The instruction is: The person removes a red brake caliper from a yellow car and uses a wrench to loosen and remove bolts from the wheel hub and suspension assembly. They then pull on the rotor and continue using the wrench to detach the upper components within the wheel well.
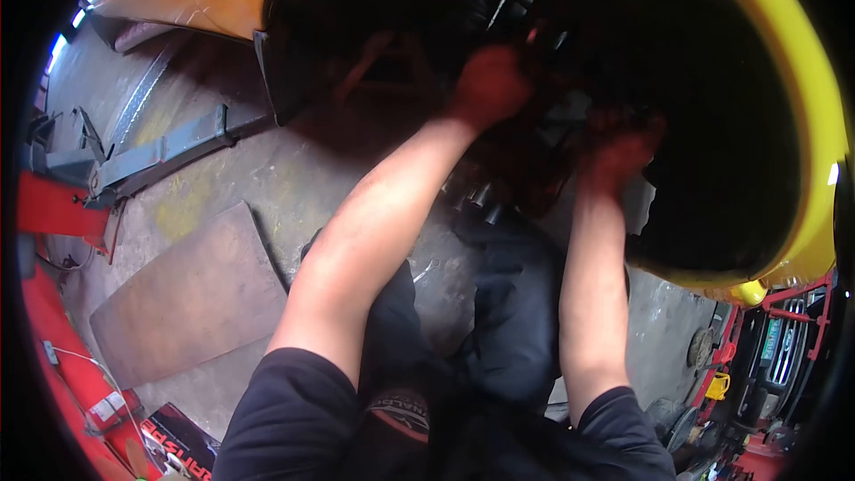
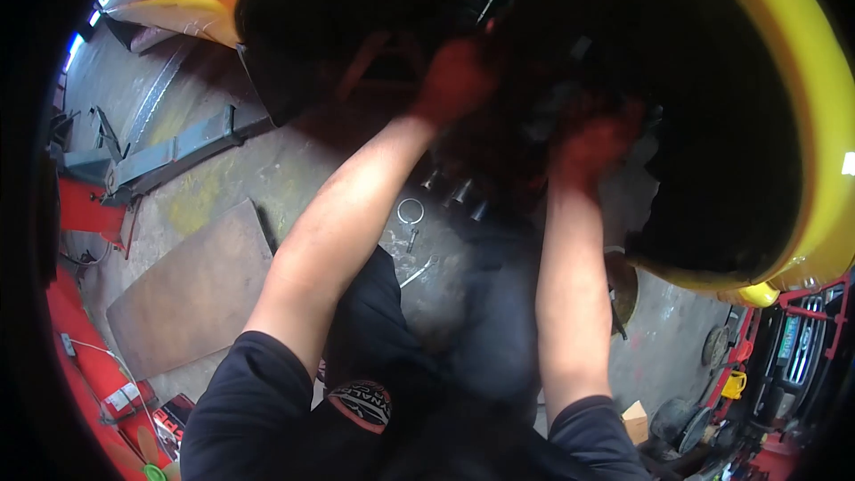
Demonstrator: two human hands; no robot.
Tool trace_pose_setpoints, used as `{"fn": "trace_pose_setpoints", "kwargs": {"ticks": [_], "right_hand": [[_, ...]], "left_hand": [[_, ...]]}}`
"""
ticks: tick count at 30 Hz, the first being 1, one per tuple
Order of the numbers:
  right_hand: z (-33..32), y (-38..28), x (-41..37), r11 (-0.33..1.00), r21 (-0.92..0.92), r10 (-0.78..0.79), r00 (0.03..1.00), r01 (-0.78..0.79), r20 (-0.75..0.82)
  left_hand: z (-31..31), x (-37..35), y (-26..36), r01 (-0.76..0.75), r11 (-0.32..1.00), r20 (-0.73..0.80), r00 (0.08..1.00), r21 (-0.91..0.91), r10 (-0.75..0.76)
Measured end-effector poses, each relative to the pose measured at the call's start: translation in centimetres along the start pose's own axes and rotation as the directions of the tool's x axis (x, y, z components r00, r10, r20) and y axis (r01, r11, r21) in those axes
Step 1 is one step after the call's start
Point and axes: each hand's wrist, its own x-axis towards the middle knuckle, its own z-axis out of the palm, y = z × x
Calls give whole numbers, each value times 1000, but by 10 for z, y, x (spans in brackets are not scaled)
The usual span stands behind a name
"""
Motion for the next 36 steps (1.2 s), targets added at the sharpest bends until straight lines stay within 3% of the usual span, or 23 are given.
{"fn": "trace_pose_setpoints", "kwargs": {"ticks": [1,2,3,6,8,11,14,16,18,20,22,24,25,26,28,29,31,32,34,36], "right_hand": [[1,0,17,997,54,59,998,-60,10],[-5,7,47,999,-15,-48,999,48,-2],[-11,14,70,984,-85,-156,988,155,-6],[18,5,73,984,-168,-68,995,55,-70],[20,5,64,988,-140,-73,997,72,0],[6,-1,33,990,-110,-74,992,85,98],[5,0,-36,992,-76,-97,994,100,48],[-23,17,-52,960,-138,-191,930,244,314],[-33,23,-63,927,-187,-239,895,326,377],[-38,22,-66,899,-235,-260,883,369,391],[-37,20,-62,885,-274,-263,890,376,372],[-43,19,-41,938,-122,-258,890,323,376],[-46,20,-29,957,-45,-251,893,288,375],[-42,19,-22,983,3,-175,928,184,328],[-22,8,-13,994,111,-13,970,-14,241],[-9,4,-11,998,48,-44,992,39,121],[16,2,-10,988,-99,-125,986,114,-107],[15,3,2,986,-133,-115,990,104,-77],[11,-2,35,976,-195,-98,995,92,-19],[21,-3,48,971,-220,-119,990,98,-82]], "left_hand": [[-1,-10,-4,-63,998,-64,996,6,63],[-4,-20,-6,-125,992,-133,983,15,125],[-10,-36,-6,-79,994,-107,992,-69,72],[-25,-69,1,70,974,-25,997,-217,-77],[-29,-71,1,170,969,7,985,-180,-171],[-28,-48,-6,51,997,-54,997,62,-47],[-29,-10,5,151,985,101,982,81,-159],[-8,15,-5,-82,992,-38,996,98,87],[10,34,-12,-219,931,58,976,293,211],[24,56,-16,-354,734,375,915,580,145],[49,73,-37,-356,821,271,928,447,254],[42,74,-31,-314,868,269,938,384,220],[36,71,-25,-263,881,323,937,395,135],[26,65,-16,-212,888,377,925,408,48],[16,54,-12,-270,848,410,909,456,69],[11,48,-10,-296,829,422,903,475,80],[-11,20,2,26,999,274,961,42,-37],[-22,5,9,166,965,220,968,-202,-121],[-13,-43,-10,-130,989,-140,983,-70,119],[-44,-79,17,202,953,47,979,-224,-197]]}}
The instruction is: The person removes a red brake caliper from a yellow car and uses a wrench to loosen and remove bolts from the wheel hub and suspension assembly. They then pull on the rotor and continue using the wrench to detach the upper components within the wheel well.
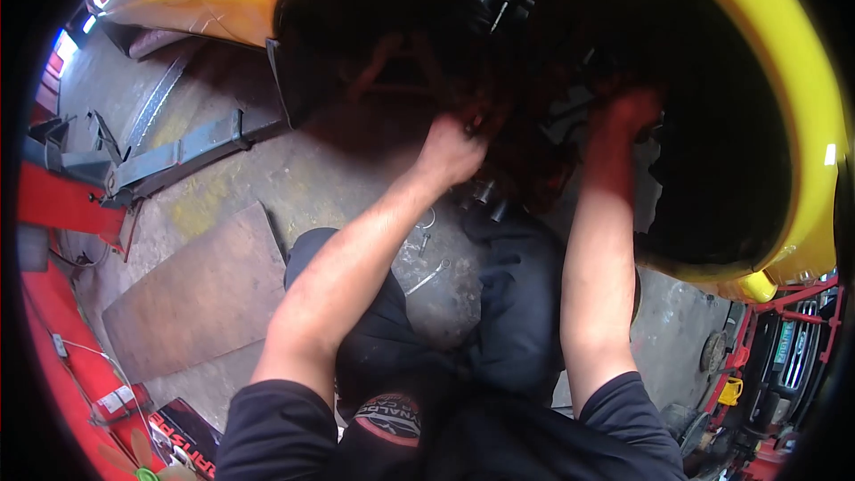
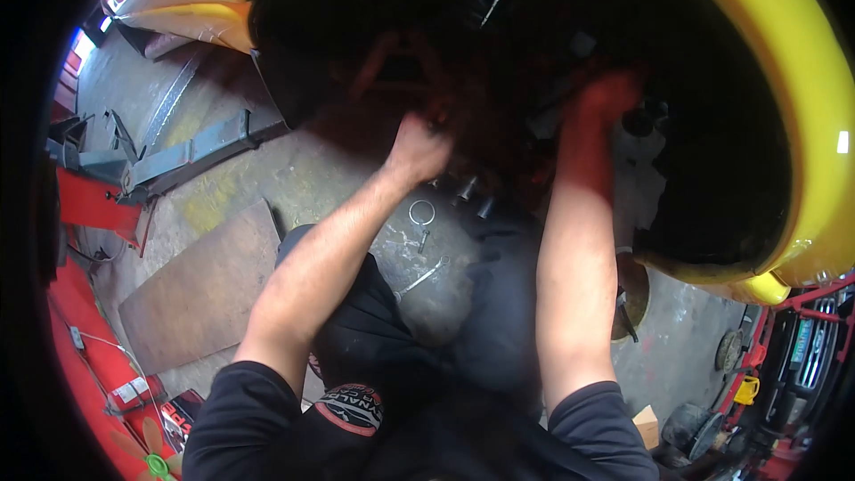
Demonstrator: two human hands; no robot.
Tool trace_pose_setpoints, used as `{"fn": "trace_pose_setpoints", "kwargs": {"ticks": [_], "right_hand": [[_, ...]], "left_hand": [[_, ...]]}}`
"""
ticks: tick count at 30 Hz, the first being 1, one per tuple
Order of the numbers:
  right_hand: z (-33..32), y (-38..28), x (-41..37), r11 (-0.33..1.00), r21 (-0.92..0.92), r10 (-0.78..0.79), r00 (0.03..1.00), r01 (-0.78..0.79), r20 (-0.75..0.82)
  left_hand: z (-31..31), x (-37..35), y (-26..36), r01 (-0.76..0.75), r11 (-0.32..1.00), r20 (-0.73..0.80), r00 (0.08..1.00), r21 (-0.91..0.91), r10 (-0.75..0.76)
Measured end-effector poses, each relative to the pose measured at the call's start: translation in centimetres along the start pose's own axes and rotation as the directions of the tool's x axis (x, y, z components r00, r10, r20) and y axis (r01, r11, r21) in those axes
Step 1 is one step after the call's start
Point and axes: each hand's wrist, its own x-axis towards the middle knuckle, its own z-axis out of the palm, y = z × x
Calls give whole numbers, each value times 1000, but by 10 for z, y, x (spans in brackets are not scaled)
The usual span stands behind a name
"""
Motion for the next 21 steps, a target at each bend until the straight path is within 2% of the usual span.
{"fn": "trace_pose_setpoints", "kwargs": {"ticks": [1,3,4,7,9,10,12,15,17,18,21], "right_hand": [[2,1,4,1000,-17,-2,999,1,-38],[-4,8,23,996,88,27,999,-24,-34],[-9,13,31,990,137,45,999,-41,-27],[-17,1,28,995,95,1,966,-27,259],[-28,-3,22,990,107,50,948,-87,314],[-33,-2,16,986,112,79,938,-124,338],[-24,-1,-9,995,83,42,973,-62,228],[-25,16,-70,997,19,-75,988,73,133],[-42,23,-105,976,-46,-183,912,214,368],[-49,28,-109,968,-51,-206,898,244,390],[-58,33,-117,948,-61,-259,872,311,415]], "left_hand": [[0,0,-2,29,1000,-5,1000,-10,-29],[3,-3,-6,102,994,-28,994,-42,-104],[4,-3,-7,90,996,-27,996,-27,-90],[2,20,-5,-15,999,-46,999,34,17],[0,35,-11,-96,992,-85,991,84,103],[1,47,-14,-57,982,-12,998,180,60],[-4,79,0,5,924,118,992,383,-54],[23,136,-35,-186,798,158,981,574,115],[49,181,-81,-365,651,288,930,666,227],[53,189,-81,-449,561,361,893,695,268],[60,202,-50,-472,569,569,822,674,7]]}}
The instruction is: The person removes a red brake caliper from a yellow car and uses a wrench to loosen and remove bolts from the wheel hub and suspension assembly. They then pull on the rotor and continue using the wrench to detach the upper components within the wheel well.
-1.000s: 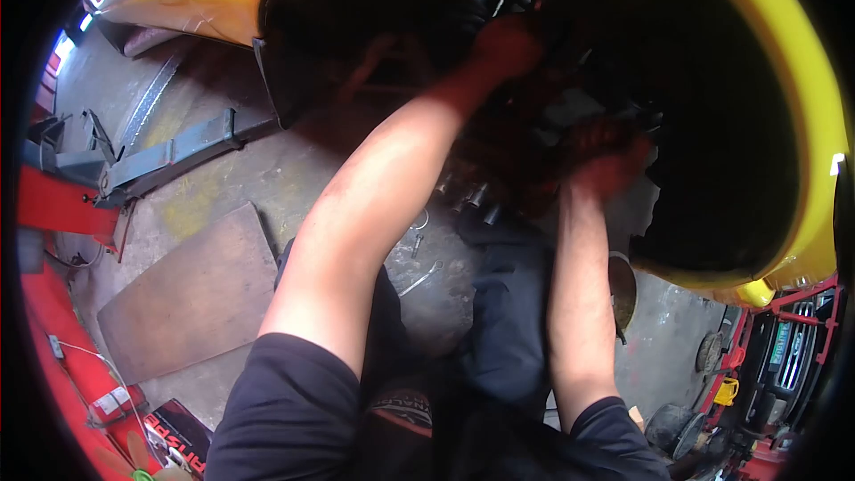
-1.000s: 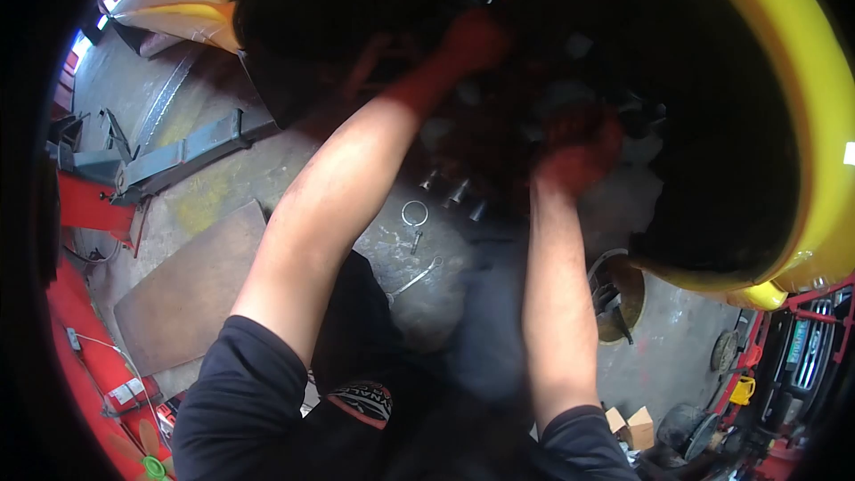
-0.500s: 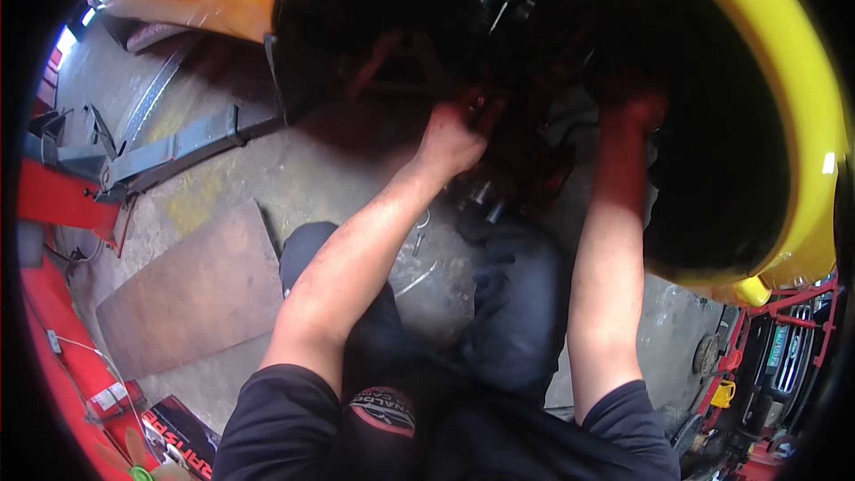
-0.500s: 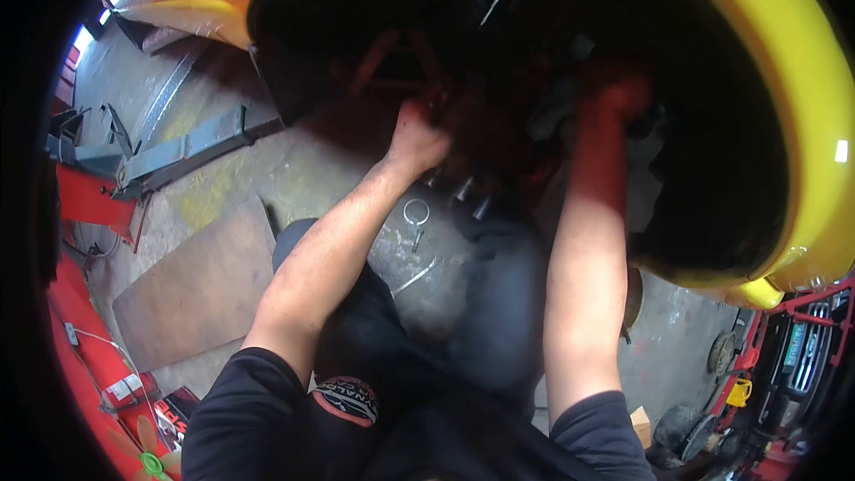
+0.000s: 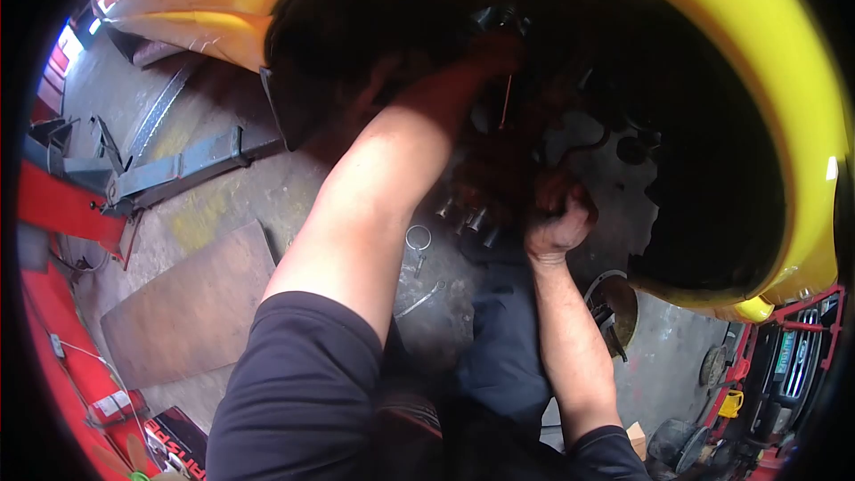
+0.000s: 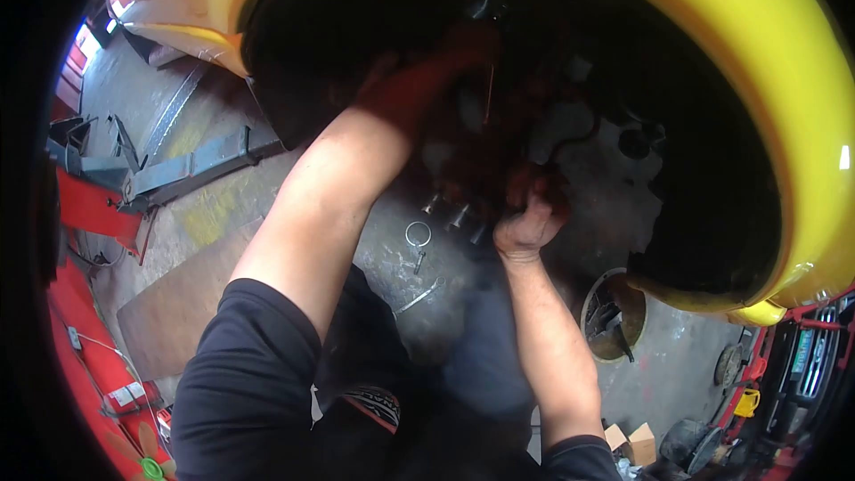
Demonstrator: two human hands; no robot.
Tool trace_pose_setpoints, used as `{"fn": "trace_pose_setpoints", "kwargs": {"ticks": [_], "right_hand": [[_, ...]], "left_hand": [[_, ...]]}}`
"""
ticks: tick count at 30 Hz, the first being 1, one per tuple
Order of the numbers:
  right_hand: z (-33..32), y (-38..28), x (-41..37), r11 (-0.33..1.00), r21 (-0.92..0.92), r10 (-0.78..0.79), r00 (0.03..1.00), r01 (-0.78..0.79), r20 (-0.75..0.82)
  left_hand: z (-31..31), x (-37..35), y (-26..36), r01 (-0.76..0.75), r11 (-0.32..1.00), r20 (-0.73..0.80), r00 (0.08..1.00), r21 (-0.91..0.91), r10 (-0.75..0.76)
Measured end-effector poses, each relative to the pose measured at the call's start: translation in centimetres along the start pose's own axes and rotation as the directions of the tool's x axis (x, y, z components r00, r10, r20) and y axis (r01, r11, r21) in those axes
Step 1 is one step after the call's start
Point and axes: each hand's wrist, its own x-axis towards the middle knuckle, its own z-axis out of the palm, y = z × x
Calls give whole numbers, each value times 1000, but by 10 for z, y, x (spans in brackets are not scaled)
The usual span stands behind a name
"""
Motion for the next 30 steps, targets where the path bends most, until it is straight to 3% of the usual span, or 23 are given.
{"fn": "trace_pose_setpoints", "kwargs": {"ticks": [3,8,14,17,18,21,24,26,27,28,29,30], "right_hand": [[5,-4,-3,1000,-25,-18,1000,18,-7],[3,-5,-4,995,-90,-36,999,36,-2],[5,-5,5,1000,-19,20,999,-21,-48],[1,0,11,986,168,-10,999,17,-39],[-2,0,11,981,193,7,1000,-4,-18],[-7,-1,10,976,219,10,1000,-14,16],[-7,0,6,985,161,-69,998,68,-4],[-7,3,3,985,140,-103,995,101,11],[-7,4,3,986,120,-116,993,114,9],[-8,6,4,987,99,-129,992,127,9],[-9,6,3,987,78,-139,990,137,11],[-12,6,4,989,130,-76,997,75,0]], "left_hand": [[58,45,-6,-15,1000,-105,994,-11,13],[56,49,-10,-63,996,-99,993,56,68],[47,51,-18,-125,984,-55,990,123,133],[40,51,-17,-166,965,-47,983,204,179],[31,47,-13,-109,977,41,994,182,103],[44,57,-21,-69,998,-41,997,11,69],[60,69,-24,-63,997,-55,997,-41,61],[103,95,-40,-129,991,-169,978,-47,119],[98,92,-39,-158,986,-227,963,-46,144],[93,88,-39,-145,989,-164,975,33,149],[48,56,-19,-133,985,-99,985,111,144],[30,38,-9,-134,981,-87,985,139,147]]}}
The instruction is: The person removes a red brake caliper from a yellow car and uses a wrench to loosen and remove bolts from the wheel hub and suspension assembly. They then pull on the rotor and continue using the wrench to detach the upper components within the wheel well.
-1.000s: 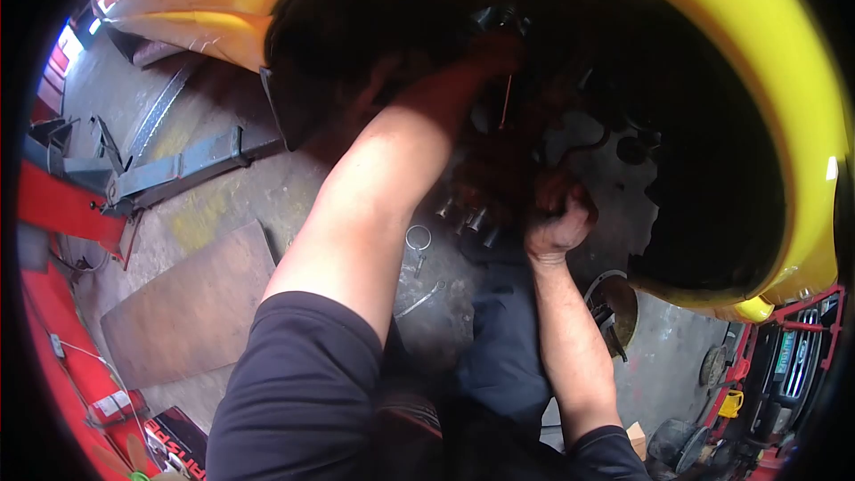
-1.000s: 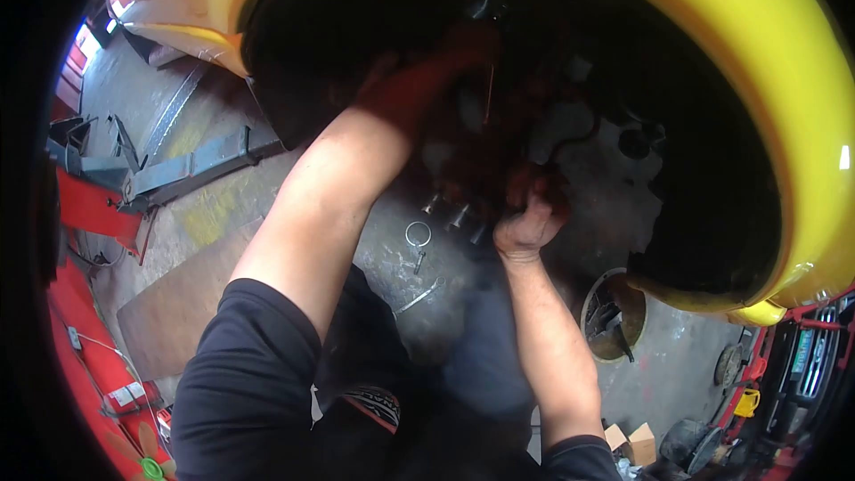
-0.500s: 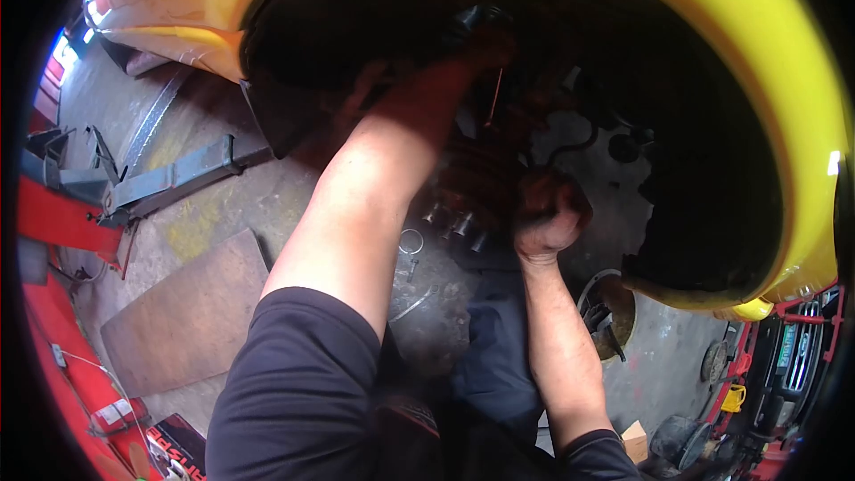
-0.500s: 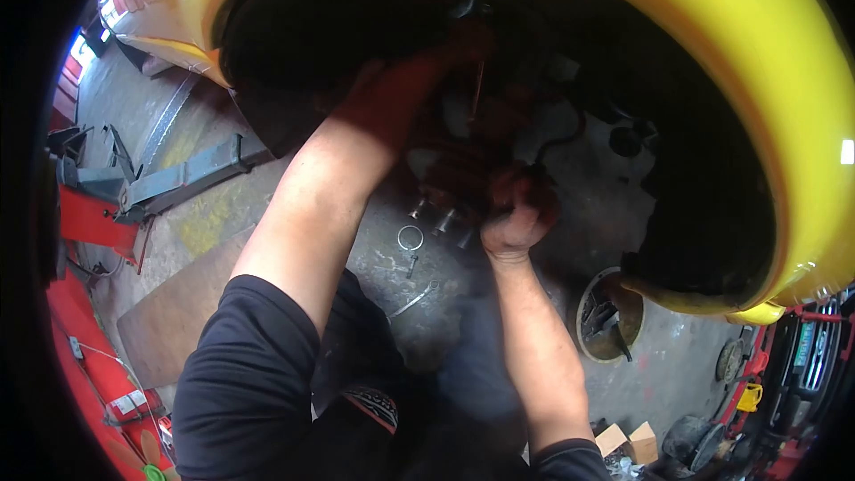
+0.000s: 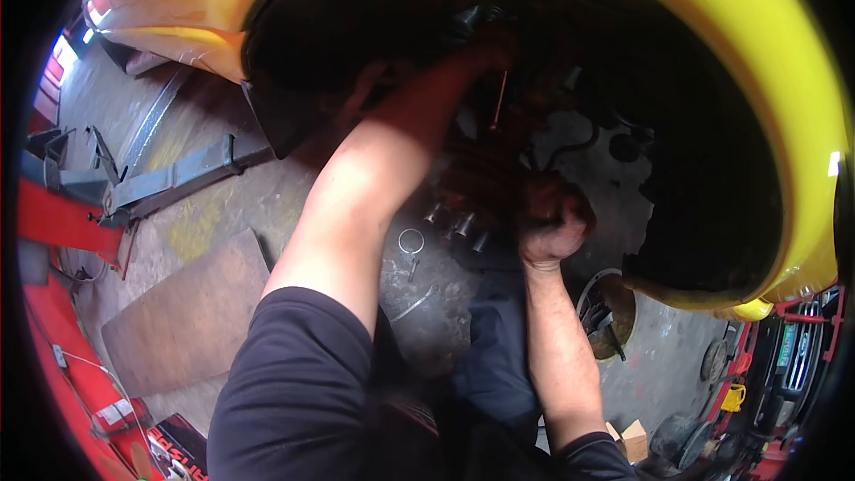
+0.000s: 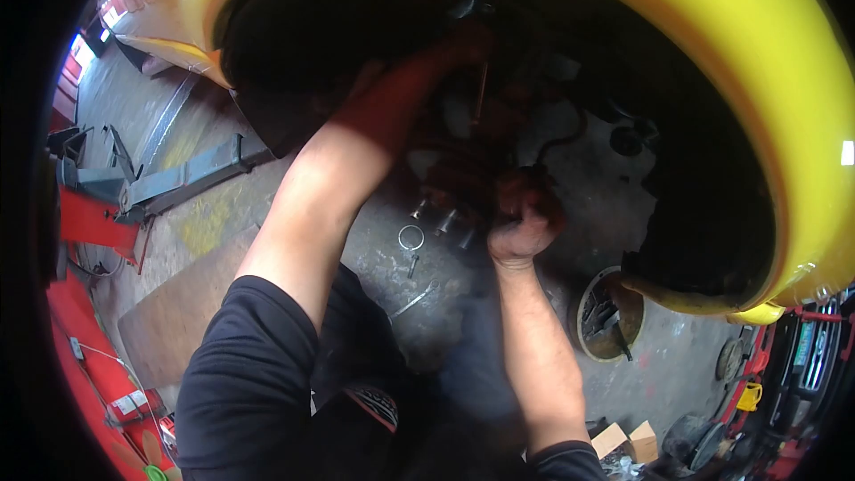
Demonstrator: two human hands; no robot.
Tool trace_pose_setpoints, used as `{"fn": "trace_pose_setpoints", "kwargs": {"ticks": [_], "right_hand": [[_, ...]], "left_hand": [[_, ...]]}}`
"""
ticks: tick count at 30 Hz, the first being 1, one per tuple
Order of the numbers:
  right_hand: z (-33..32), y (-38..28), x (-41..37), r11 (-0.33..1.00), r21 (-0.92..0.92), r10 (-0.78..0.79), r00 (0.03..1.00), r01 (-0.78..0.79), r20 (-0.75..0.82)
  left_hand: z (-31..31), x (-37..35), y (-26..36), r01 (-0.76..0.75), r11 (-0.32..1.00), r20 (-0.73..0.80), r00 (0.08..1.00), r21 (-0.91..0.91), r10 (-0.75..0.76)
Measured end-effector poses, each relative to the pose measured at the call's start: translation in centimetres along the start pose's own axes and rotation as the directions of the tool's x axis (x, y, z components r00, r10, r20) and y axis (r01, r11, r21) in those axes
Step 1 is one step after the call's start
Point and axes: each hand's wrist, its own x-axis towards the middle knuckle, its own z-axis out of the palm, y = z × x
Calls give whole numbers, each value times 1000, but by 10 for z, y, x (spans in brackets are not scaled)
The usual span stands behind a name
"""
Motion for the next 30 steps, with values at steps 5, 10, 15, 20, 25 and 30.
{"fn": "trace_pose_setpoints", "kwargs": {"ticks": [5,10,15,20,25,30], "right_hand": [[7,-2,-2,989,-142,41,999,-45,-28],[14,-5,41,985,-84,136,980,-149,-145],[12,7,85,961,125,273,912,-246,-305],[6,29,130,968,174,242,859,-182,-452],[-49,60,161,928,222,349,906,-299,-238],[-11,9,100,938,228,294,948,-262,-121]], "left_hand": [[-30,-40,28,-5,1000,-126,992,31,9],[-39,-61,41,58,997,-200,978,-45,-66],[-59,-154,82,32,744,-473,753,-667,-457],[-63,-221,116,145,355,-118,773,-924,-623],[-77,-217,108,366,387,43,771,-846,-635],[-54,-169,66,169,669,-429,649,-724,-628]]}}
